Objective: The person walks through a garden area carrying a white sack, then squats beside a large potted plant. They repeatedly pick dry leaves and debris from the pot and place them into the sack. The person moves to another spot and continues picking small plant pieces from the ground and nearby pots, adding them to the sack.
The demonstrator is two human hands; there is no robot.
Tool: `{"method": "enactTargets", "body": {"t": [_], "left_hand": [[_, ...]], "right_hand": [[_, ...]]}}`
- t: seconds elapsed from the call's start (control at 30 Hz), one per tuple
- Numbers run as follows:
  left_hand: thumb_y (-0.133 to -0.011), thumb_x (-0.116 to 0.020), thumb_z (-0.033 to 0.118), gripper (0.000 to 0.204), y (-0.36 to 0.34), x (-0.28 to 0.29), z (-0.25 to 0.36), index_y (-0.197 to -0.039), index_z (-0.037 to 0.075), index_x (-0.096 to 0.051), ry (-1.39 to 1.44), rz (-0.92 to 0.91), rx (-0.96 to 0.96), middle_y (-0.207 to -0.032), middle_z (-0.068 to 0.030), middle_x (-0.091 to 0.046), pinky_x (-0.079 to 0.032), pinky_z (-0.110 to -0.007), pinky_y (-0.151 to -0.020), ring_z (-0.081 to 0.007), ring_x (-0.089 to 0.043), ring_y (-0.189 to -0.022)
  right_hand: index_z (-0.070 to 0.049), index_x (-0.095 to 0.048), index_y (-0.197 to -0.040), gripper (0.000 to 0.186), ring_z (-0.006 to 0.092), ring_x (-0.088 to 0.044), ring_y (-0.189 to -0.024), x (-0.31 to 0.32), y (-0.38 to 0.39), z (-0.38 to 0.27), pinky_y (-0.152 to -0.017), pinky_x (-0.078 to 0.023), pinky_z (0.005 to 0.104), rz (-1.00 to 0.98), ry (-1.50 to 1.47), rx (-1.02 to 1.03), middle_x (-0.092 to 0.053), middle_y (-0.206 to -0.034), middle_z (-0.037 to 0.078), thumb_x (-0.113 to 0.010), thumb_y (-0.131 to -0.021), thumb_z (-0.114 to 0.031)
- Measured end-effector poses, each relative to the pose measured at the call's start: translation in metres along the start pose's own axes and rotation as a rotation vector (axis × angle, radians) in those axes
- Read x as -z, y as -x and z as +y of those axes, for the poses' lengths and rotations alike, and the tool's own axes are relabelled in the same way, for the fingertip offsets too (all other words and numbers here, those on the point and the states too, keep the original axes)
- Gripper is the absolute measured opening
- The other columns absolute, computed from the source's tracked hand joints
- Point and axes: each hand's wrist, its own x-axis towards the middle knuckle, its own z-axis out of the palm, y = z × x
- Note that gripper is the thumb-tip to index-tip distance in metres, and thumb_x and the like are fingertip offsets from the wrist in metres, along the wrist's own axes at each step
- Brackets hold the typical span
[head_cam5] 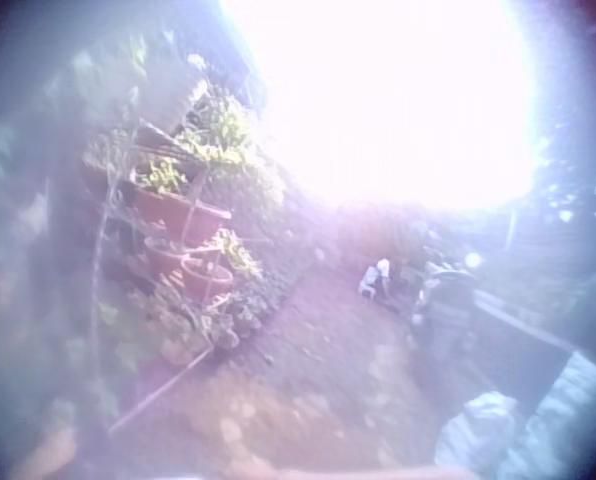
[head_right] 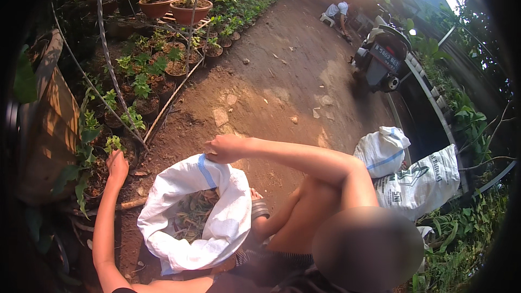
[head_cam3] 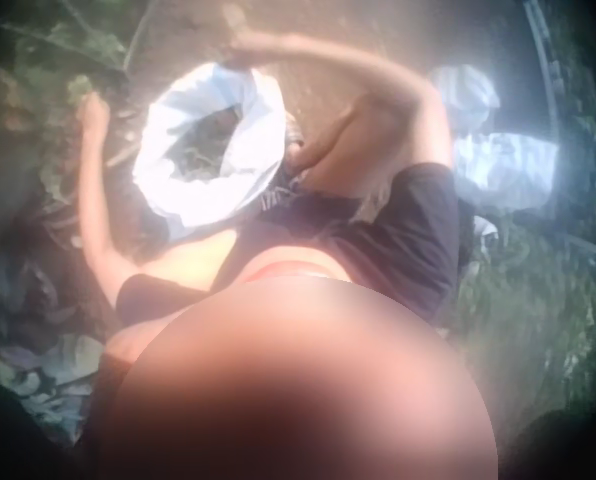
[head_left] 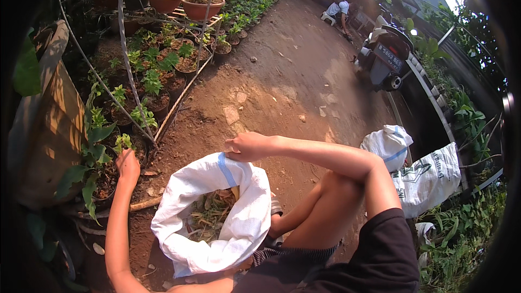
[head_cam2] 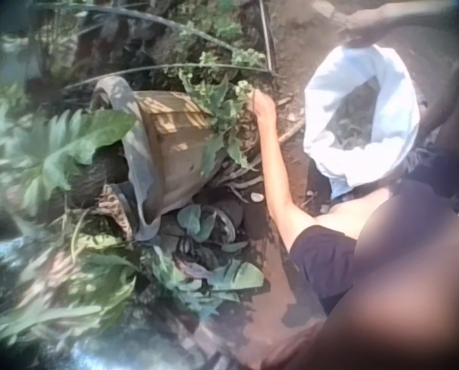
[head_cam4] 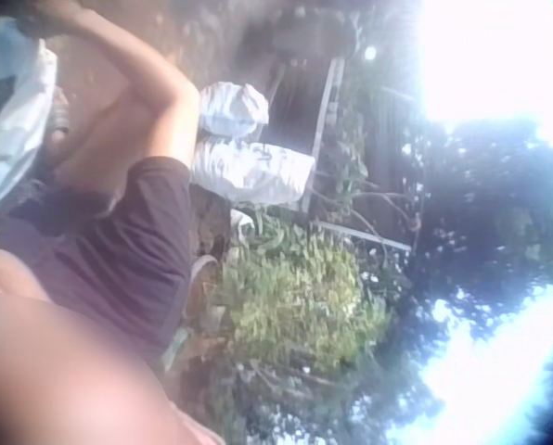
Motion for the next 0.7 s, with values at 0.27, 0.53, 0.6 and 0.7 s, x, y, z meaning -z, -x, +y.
{"method": "enactTargets", "body": {"t": [0.27, 0.53, 0.6, 0.7], "left_hand": [[-0.091, -0.054, 0.018, 0.047, -0.012, -0.003, 0.003, -0.132, -0.005, -0.060, 0.001, 0.062, -0.008, -0.142, -0.0289, -0.052, -0.037, -0.048, -0.114, -0.0451, -0.047, -0.135], [-0.088, -0.060, 0.008, 0.014, -0.007, 0.026, 0.026, -0.096, -0.003, -0.058, -0.072, -0.093, 0.136, -0.099, -0.0234, -0.056, -0.046, -0.048, -0.083, -0.0420, -0.057, -0.096], [-0.087, -0.062, 0.003, 0.009, -0.004, 0.020, 0.026, -0.082, -0.003, -0.059, -0.069, -0.010, 0.141, -0.081, -0.0223, -0.059, -0.050, -0.049, -0.072, -0.0420, -0.063, -0.081], [-0.094, -0.055, 0.010, 0.022, 0.002, 0.011, 0.022, -0.077, -0.001, -0.065, -0.051, 0.187, 0.071, -0.076, -0.0213, -0.067, -0.054, -0.048, -0.065, -0.0381, -0.070, -0.076]], "right_hand": [[0.000, -0.058, -0.126, 0.065, 0.0412, -0.069, -0.077, 0.002, 0.009, -0.023, -0.074, -0.055, 0.0521, -0.101, -0.093, -0.098, -0.068, -0.080, 0.024, -0.039, -0.104, -0.059], [0.003, -0.051, -0.131, 0.045, 0.0430, -0.069, -0.084, 0.002, 0.007, -0.041, -0.075, -0.055, 0.0522, -0.023, -0.064, -0.051, -0.069, -0.085, 0.025, -0.060, -0.089, -0.013], [0.003, -0.051, -0.130, 0.044, 0.0430, -0.068, -0.083, 0.003, 0.006, -0.043, -0.074, -0.055, 0.0528, -0.003, -0.066, -0.054, -0.068, -0.087, 0.025, -0.059, -0.088, -0.008], [0.001, -0.053, -0.131, 0.042, 0.0427, -0.068, -0.083, 0.009, 0.005, -0.050, -0.076, -0.054, 0.0524, 0.075, -0.106, 0.017, -0.069, -0.083, 0.024, -0.059, -0.090, -0.007]]}}
